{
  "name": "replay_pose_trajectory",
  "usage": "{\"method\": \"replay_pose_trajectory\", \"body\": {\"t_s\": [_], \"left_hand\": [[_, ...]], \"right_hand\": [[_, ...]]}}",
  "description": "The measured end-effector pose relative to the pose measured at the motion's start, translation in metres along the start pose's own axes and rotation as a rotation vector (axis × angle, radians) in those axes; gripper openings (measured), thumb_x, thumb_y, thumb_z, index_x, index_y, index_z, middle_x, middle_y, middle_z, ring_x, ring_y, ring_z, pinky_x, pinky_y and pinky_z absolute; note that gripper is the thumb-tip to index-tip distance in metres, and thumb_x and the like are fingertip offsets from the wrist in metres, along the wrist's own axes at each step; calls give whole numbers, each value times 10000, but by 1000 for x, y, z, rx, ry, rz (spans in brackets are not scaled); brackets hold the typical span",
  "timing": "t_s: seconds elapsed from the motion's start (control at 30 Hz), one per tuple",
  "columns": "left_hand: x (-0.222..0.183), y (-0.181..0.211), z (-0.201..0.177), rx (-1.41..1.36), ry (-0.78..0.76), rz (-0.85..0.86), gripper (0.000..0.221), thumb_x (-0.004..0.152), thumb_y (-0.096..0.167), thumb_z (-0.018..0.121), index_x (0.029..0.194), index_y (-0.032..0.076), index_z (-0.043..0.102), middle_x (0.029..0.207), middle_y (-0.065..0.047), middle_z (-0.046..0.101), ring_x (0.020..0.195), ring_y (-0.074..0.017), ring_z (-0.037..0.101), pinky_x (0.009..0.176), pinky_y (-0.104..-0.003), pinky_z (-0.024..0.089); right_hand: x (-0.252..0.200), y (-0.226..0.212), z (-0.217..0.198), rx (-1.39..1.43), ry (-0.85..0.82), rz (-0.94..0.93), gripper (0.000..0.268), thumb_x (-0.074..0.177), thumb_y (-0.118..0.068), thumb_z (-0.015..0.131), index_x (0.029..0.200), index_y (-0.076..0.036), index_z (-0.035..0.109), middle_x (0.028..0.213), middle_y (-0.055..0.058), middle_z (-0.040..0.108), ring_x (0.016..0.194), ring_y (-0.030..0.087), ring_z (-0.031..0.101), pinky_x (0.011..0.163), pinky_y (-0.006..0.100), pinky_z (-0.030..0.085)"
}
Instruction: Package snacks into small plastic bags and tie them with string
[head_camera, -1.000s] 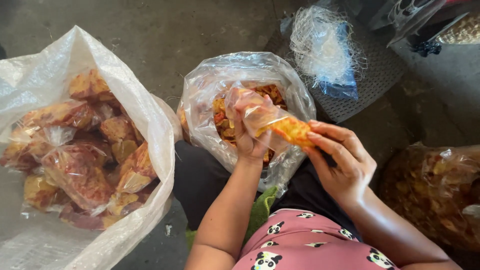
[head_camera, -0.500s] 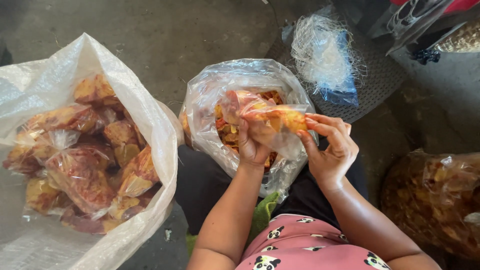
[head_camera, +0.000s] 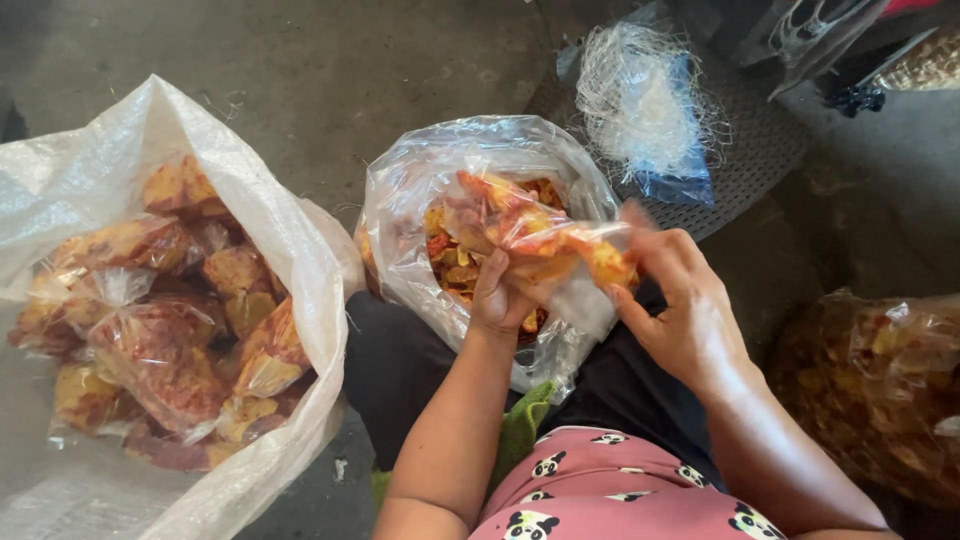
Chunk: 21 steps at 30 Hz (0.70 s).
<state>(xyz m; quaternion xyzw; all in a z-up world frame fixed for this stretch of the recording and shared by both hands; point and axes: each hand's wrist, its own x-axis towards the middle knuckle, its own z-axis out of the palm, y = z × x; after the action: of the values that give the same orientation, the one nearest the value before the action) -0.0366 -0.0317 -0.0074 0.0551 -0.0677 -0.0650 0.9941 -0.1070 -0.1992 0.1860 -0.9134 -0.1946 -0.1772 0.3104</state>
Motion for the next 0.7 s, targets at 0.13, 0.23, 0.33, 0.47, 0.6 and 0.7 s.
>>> {"method": "replay_pose_trajectory", "body": {"t_s": [0.13,0.23,0.33,0.47,0.6,0.7], "left_hand": [[-4,10,59,-88,-78,-43,522,950,499,699,1357,176,654,1328,-189,680,1254,-388,635,1046,-615,520],[-2,-9,10,-162,-62,-43,642,888,649,692,1333,187,670,1572,-197,461,1460,-471,381,1105,-726,366],[-3,-13,7,-119,150,-33,661,936,580,693,1390,106,612,1472,-191,572,1346,-393,552,1093,-620,458],[-3,-4,23,-93,390,-79,638,887,605,740,1212,58,694,1120,-215,732,1049,-388,719,966,-588,568],[1,-6,10,-67,404,-66,733,828,654,778,1231,48,697,1150,-253,725,1065,-421,715,941,-621,565],[5,-7,-23,-36,364,-79,752,870,645,745,1320,50,651,1240,-255,691,1127,-426,688,976,-614,548]], "right_hand": [[-9,3,12,-33,65,-66,354,802,-170,830,1150,-139,771,1103,77,672,973,357,696,857,434,549],[-20,3,26,-82,193,-178,300,806,-140,861,1097,-108,801,1090,74,692,1012,325,689,905,390,560],[-27,9,39,5,322,-291,236,810,-87,864,1036,-46,810,1040,136,719,954,366,704,955,462,578],[-31,17,49,98,447,-267,195,831,-65,866,998,-8,783,1021,165,729,956,379,720,931,489,585],[-26,21,48,245,489,-126,258,837,-97,907,981,18,726,994,178,720,965,389,727,889,478,584],[-19,13,52,308,493,-114,234,833,-25,896,956,46,710,969,211,708,957,408,729,861,469,577]]}}
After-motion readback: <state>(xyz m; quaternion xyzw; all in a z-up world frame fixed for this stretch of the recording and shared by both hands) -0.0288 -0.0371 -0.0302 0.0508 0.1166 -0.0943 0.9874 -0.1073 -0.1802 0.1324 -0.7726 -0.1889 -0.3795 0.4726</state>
